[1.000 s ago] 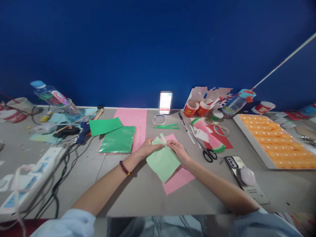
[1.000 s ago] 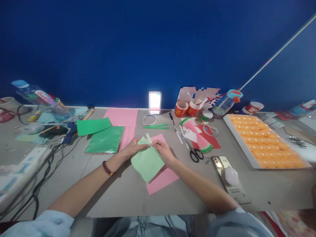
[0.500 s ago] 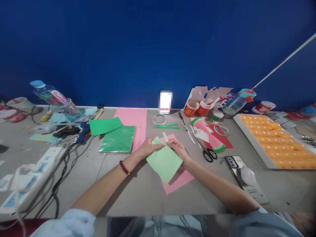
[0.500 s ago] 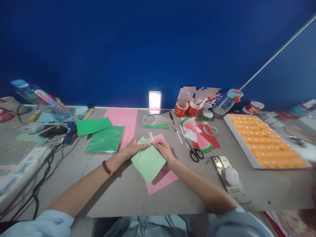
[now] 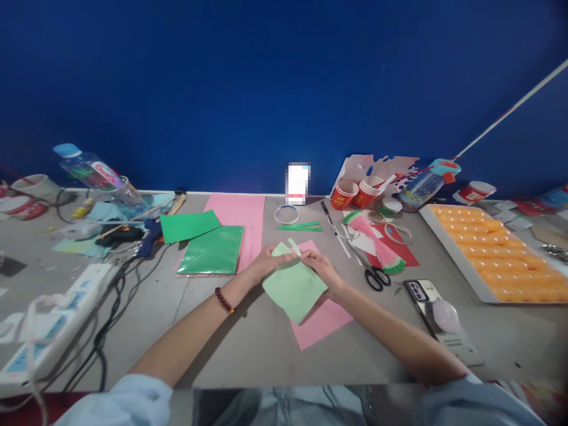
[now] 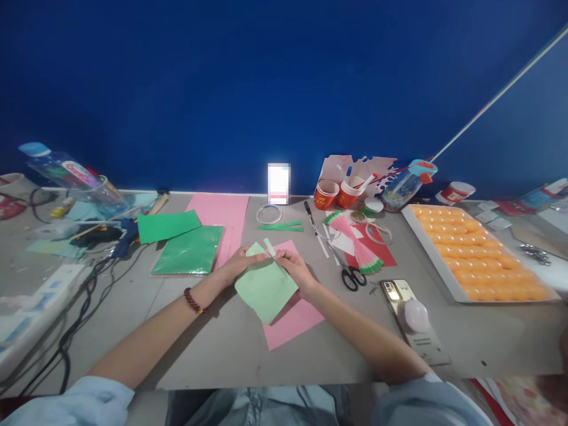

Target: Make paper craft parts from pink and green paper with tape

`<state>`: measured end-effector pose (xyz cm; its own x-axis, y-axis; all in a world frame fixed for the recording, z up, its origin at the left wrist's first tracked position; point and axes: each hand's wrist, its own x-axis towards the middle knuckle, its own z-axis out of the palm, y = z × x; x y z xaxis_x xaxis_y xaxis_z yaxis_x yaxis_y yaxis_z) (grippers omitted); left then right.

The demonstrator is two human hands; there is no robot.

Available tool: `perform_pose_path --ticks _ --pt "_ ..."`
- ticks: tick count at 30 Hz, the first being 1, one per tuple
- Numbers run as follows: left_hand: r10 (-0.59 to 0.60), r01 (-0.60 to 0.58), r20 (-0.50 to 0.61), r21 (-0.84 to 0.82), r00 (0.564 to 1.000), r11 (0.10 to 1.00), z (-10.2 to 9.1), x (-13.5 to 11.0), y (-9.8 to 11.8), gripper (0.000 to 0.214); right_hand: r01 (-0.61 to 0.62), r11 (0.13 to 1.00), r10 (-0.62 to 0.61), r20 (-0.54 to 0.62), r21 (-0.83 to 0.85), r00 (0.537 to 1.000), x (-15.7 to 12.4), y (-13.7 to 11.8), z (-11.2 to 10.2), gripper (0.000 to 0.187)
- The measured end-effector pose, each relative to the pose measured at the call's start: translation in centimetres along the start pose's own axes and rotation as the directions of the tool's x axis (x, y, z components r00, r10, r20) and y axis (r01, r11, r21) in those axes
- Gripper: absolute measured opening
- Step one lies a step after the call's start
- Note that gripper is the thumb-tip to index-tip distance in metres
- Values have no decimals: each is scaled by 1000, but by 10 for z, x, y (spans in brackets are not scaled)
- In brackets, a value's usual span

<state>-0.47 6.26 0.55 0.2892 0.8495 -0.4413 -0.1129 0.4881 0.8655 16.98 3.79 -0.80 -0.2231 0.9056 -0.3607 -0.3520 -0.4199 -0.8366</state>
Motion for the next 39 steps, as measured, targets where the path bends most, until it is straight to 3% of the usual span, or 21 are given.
perform_pose_path --ticks 4,7,11,14,16,19,23,27,39 --pt "-6 47 166 -244 986 969 -10 6 -1 39 22 1000 -22 8 22 1000 0 -2 -1 29" --pt "51 33 205 -385 977 922 -16 7 2 46 78 992 -75 -34 94 997 0 -2 -1 30" --pt "152 41 375 -460 915 887 -14 4 2 64 141 985 -128 -126 99 984 4 2 -2 32" --pt "233 -25 404 -458 885 889 -9 1 -2 69 162 985 -147 -209 53 967 8 6 -5 34" --pt "244 -57 390 -434 888 899 -6 -1 -5 73 209 978 -199 -280 4 939 10 8 -7 36" --pt "176 -62 336 -323 925 944 -2 -6 -6 65 284 955 -297 -306 -85 905 9 9 -7 36" --pt "130 -116 111 -128 985 985 6 -10 -4 53 291 945 -322 -276 -146 906 8 10 -7 36" --pt "137 -141 -53 -84 989 986 13 -10 -6 46 283 941 -326 -276 -185 904 10 10 -9 38" --pt "174 -181 -128 -47 976 982 16 -11 -12 38 278 952 -303 -285 -125 909 13 13 -11 34"
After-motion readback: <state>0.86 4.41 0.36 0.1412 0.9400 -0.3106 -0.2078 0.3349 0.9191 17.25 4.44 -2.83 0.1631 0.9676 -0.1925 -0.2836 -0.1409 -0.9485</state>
